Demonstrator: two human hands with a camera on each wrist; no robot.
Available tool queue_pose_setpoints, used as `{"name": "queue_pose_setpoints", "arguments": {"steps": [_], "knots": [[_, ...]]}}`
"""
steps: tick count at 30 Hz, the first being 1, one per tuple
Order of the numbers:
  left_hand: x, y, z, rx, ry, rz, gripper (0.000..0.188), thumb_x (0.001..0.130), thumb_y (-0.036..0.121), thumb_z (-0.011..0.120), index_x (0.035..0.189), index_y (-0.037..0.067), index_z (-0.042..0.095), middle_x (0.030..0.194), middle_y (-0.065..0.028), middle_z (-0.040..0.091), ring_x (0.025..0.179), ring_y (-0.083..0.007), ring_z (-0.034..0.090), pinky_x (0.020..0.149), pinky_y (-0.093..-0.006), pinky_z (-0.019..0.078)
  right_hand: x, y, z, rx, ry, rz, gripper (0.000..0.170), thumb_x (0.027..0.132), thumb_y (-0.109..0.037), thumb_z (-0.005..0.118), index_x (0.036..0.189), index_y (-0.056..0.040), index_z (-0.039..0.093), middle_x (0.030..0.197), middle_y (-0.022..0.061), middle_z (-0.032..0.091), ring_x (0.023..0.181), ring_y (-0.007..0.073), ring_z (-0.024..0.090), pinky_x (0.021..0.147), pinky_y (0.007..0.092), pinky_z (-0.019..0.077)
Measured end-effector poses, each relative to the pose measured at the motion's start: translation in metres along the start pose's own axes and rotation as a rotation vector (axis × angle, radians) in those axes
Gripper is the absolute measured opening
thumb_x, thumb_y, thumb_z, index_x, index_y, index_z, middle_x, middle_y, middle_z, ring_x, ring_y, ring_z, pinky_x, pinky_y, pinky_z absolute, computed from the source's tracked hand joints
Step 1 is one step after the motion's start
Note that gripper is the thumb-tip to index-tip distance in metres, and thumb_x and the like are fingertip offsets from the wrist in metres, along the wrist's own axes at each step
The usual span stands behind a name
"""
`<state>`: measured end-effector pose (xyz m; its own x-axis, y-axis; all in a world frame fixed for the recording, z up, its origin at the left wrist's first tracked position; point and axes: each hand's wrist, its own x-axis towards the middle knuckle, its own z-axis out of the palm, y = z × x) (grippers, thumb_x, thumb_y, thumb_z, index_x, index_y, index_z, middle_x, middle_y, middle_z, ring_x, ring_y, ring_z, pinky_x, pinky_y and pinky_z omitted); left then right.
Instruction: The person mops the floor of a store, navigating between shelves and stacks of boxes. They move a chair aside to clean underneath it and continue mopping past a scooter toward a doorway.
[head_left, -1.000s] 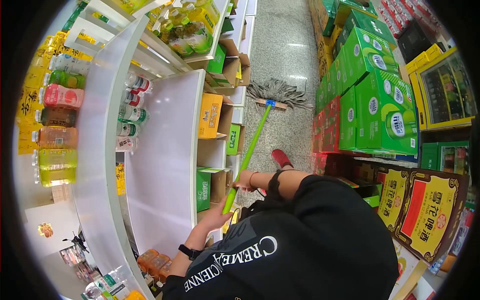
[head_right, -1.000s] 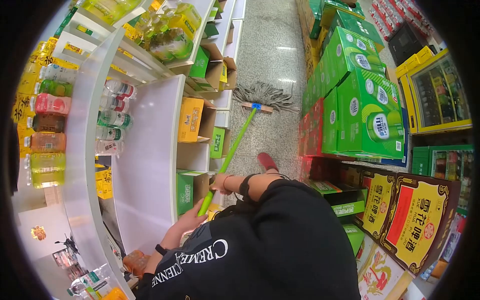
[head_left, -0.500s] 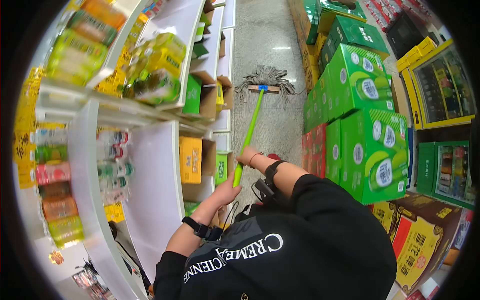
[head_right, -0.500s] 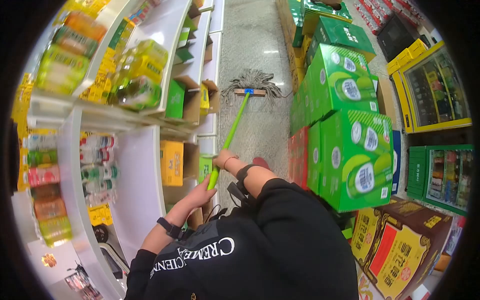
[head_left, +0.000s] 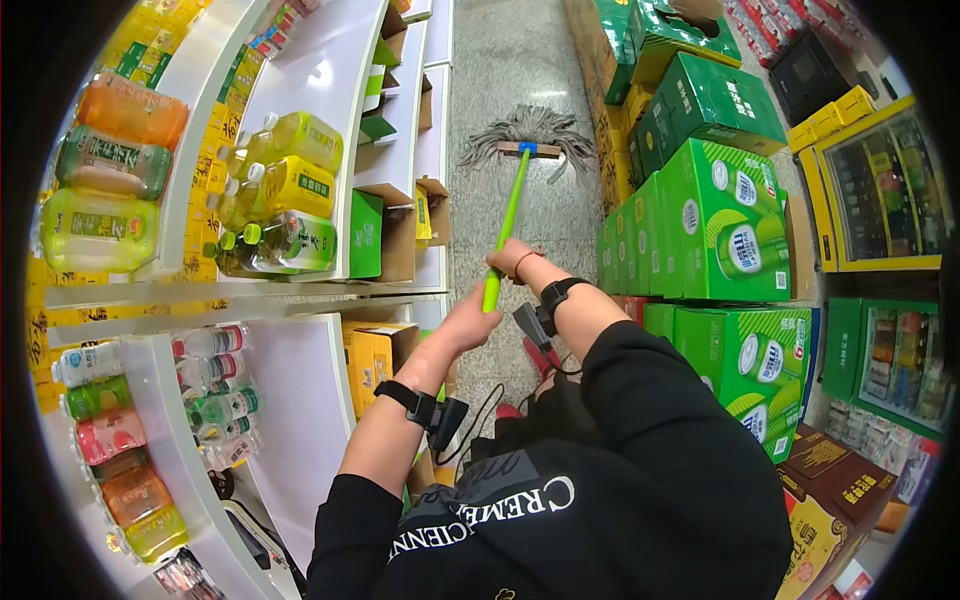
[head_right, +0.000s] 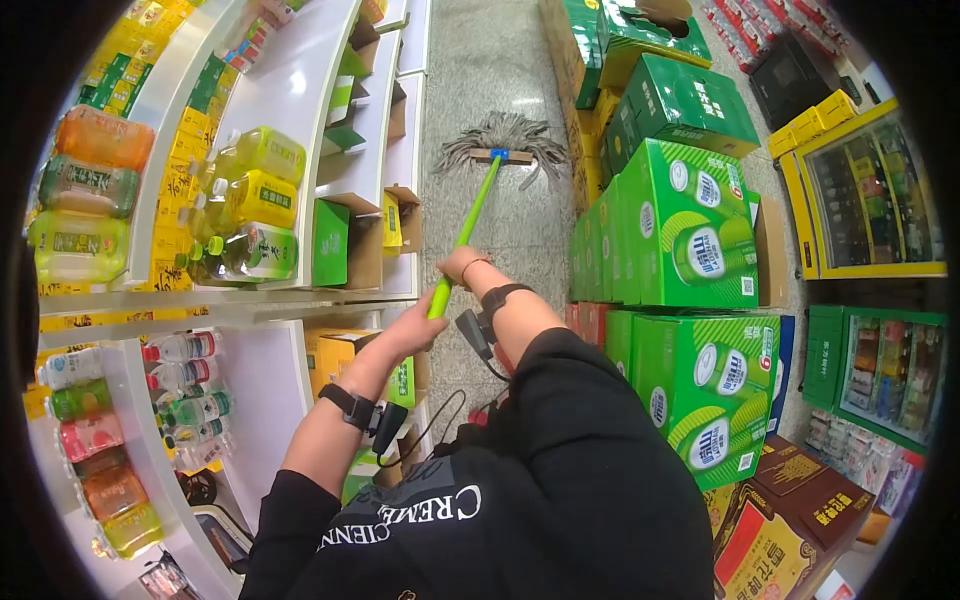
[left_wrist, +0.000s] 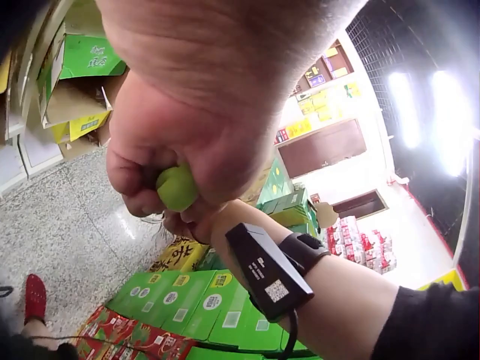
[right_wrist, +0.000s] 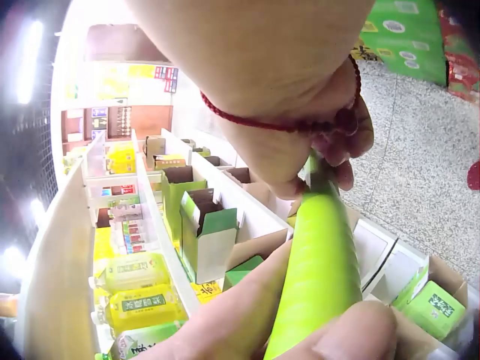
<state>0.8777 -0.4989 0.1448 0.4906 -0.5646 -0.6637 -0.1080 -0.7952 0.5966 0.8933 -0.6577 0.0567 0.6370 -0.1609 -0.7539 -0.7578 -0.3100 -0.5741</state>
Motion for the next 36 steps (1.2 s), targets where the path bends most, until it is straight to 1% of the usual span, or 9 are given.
{"name": "queue_pose_setpoints", "arguments": {"steps": [6, 12, 19, 21, 24, 28, 32, 33, 36], "knots": [[-0.052, -0.073, 0.042, 0.071, 0.017, 0.099, 0.069, 0.076, 0.023, 0.051, 0.133, 0.006, 0.017, 0.098, -0.0271, 0.055, 0.089, -0.0406, 0.054, 0.079, -0.0404, 0.0428, -0.007, 0.062, 0.1, 0.083, 0.244, -0.213, 0.042, 0.073, -0.028, 0.062, 0.098, 0.003, 0.048, 0.081, 0.0176, 0.059, 0.064, 0.0252, 0.058, 0.055, 0.0344, 0.0477], [-0.189, -0.13, 0.054, 0.052, -0.158, -0.2, 0.07, 0.075, 0.022, 0.052, 0.135, 0.015, 0.015, 0.104, -0.0268, 0.053, 0.092, -0.0392, 0.053, 0.078, -0.0411, 0.0428, -0.12, 0.046, 0.175, -0.018, -0.269, -0.117, 0.044, 0.073, -0.034, 0.063, 0.095, 0.0014, 0.049, 0.072, 0.0134, 0.061, 0.056, 0.0231, 0.059, 0.046, 0.0357, 0.0474], [-0.299, -0.197, 0.08, -0.11, 0.062, -0.076, 0.065, 0.074, 0.011, 0.054, 0.133, 0.016, 0.027, 0.115, -0.0171, 0.05, 0.089, -0.0267, 0.056, 0.071, -0.0347, 0.0444, -0.154, 0.043, 0.246, -0.151, -0.772, 0.022, 0.05, 0.075, -0.045, 0.056, 0.092, 0.0024, 0.057, 0.079, 0.0098, 0.063, 0.057, 0.0228, 0.061, 0.046, 0.0328, 0.0491], [-0.31, -0.206, 0.086, -0.559, -0.017, -0.336, 0.064, 0.074, 0.006, 0.054, 0.132, 0.017, 0.03, 0.105, -0.0083, 0.052, 0.078, -0.015, 0.052, 0.064, -0.0272, 0.0433, -0.156, 0.043, 0.255, -0.248, -0.869, 0.022, 0.053, 0.076, -0.047, 0.052, 0.093, 0.0022, 0.058, 0.08, 0.0085, 0.063, 0.054, 0.0222, 0.06, 0.047, 0.0326, 0.0501], [-0.306, -0.202, 0.085, -0.726, -0.042, -0.431, 0.063, 0.075, 0.003, 0.052, 0.132, 0.019, 0.03, 0.095, -0.0037, 0.051, 0.067, -0.0083, 0.046, 0.056, -0.0211, 0.0394, -0.151, 0.046, 0.254, -0.345, -0.877, -0.297, 0.052, 0.076, -0.046, 0.052, 0.092, 0.0026, 0.059, 0.082, 0.0098, 0.063, 0.052, 0.0209, 0.06, 0.047, 0.0318, 0.051], [-0.281, -0.181, 0.069, -0.688, -0.055, -0.417, 0.061, 0.077, 0.004, 0.051, 0.132, 0.02, 0.03, 0.088, -0.0021, 0.05, 0.061, -0.007, 0.044, 0.05, -0.021, 0.0368, -0.147, 0.05, 0.234, -0.127, -0.787, -0.299, 0.051, 0.075, -0.045, 0.054, 0.091, 0.0036, 0.059, 0.081, 0.0101, 0.063, 0.052, 0.02, 0.061, 0.045, 0.0307, 0.0508], [-0.223, -0.144, 0.043, -0.688, -0.047, -0.35, 0.058, 0.08, 0.008, 0.051, 0.132, 0.02, 0.029, 0.077, -0.0007, 0.048, 0.053, -0.0077, 0.04, 0.045, -0.0215, 0.0335, -0.115, 0.035, 0.189, 0.128, -0.588, -0.033, 0.049, 0.074, -0.045, 0.055, 0.077, 0.0038, 0.061, 0.061, 0.0127, 0.061, 0.05, 0.0214, 0.062, 0.046, 0.0311, 0.0513], [-0.203, -0.136, 0.036, -0.688, -0.062, -0.348, 0.058, 0.081, 0.01, 0.051, 0.133, 0.02, 0.028, 0.072, 0.0, 0.047, 0.051, -0.008, 0.038, 0.043, -0.022, 0.0326, -0.094, 0.035, 0.172, -0.021, -0.635, -0.358, 0.048, 0.074, -0.044, 0.055, 0.072, 0.0033, 0.061, 0.055, 0.0138, 0.059, 0.049, 0.0219, 0.061, 0.046, 0.0315, 0.0514], [-0.13, -0.112, 0.011, -0.506, -0.056, -0.313, 0.058, 0.081, 0.011, 0.051, 0.133, 0.019, 0.026, 0.065, 0.0001, 0.043, 0.047, -0.0085, 0.036, 0.042, -0.0223, 0.0312, -0.049, 0.014, 0.121, 0.044, -0.435, -0.017, 0.048, 0.075, -0.044, 0.055, 0.072, 0.0035, 0.061, 0.057, 0.0129, 0.06, 0.048, 0.0216, 0.061, 0.046, 0.0314, 0.0513]]}}
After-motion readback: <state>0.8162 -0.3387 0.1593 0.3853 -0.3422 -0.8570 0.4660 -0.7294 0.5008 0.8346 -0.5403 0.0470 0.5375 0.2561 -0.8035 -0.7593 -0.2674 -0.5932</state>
